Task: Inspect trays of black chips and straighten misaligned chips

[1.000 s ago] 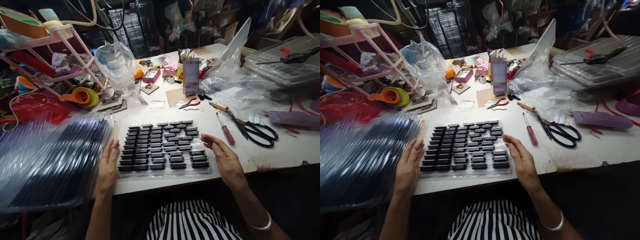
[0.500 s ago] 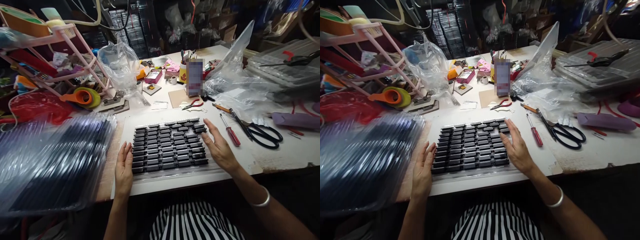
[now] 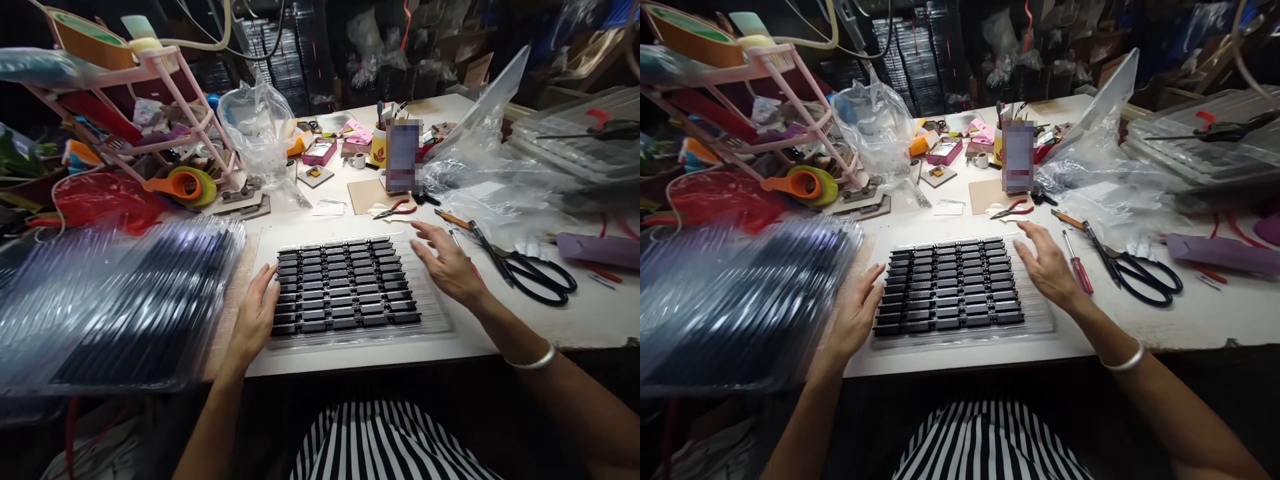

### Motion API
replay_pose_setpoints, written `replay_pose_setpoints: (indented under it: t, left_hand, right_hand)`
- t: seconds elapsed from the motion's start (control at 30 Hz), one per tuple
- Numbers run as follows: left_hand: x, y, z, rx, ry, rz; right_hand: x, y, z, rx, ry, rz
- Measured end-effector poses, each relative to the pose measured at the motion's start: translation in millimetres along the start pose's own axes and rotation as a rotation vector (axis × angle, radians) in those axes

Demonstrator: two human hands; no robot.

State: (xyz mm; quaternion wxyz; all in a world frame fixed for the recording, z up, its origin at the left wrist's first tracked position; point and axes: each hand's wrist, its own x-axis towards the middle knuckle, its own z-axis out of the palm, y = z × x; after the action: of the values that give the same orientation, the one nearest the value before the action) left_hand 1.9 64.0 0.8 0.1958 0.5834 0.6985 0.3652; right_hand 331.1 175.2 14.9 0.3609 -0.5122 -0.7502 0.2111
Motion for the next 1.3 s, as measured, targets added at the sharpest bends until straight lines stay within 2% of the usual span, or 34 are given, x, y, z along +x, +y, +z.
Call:
replay_pose_setpoints:
  t: [0.1,0.2,0.3,0.43,0.57,0.7,0.8,0.93,1.0,1.1,1.2,1.3]
  left_hand:
    - [34,-8,0,0.289,-0.059,0.123]
    - [60,-10,7,0.356,-0.074,0.143]
    - [70,-2,14,0.393,-0.052,0.208]
    - [73,15,22,0.414,-0.082,0.332]
    - [83,22,33,0.427,-0.124,0.377]
    - [89,23,33,0.366,-0.123,0.398]
    - [78,27,21,0.273,-0.034,0.358]
    - [38,27,-6,0.083,0.127,0.199]
    - [12,25,-21,-0.034,0.209,0.098]
    - [-24,19,-41,0.018,0.285,0.026]
    - [-53,12,-51,0.160,0.266,0.043]
    - [-75,3,-46,0.210,0.216,0.078]
  right_hand:
    - [-11,26,-25,-0.147,0.120,0.025]
    - [-30,54,-36,-0.283,0.215,0.139]
    - [-46,72,-37,-0.343,0.254,0.230]
    - [-51,78,-33,-0.360,0.239,0.286]
    - [-47,74,-32,-0.343,0.203,0.322]
    - [-49,73,-34,-0.189,0.249,0.382]
    - [-54,72,-38,-0.038,0.311,0.419]
    - [-60,56,-45,0.537,0.490,0.420]
    - [-62,39,-46,0.792,0.417,0.383]
    - [-65,3,-38,1.062,0.150,0.352]
    - [-69,-39,-14,1.073,-0.159,0.300]
    - [-71,-80,20,0.998,-0.399,0.128]
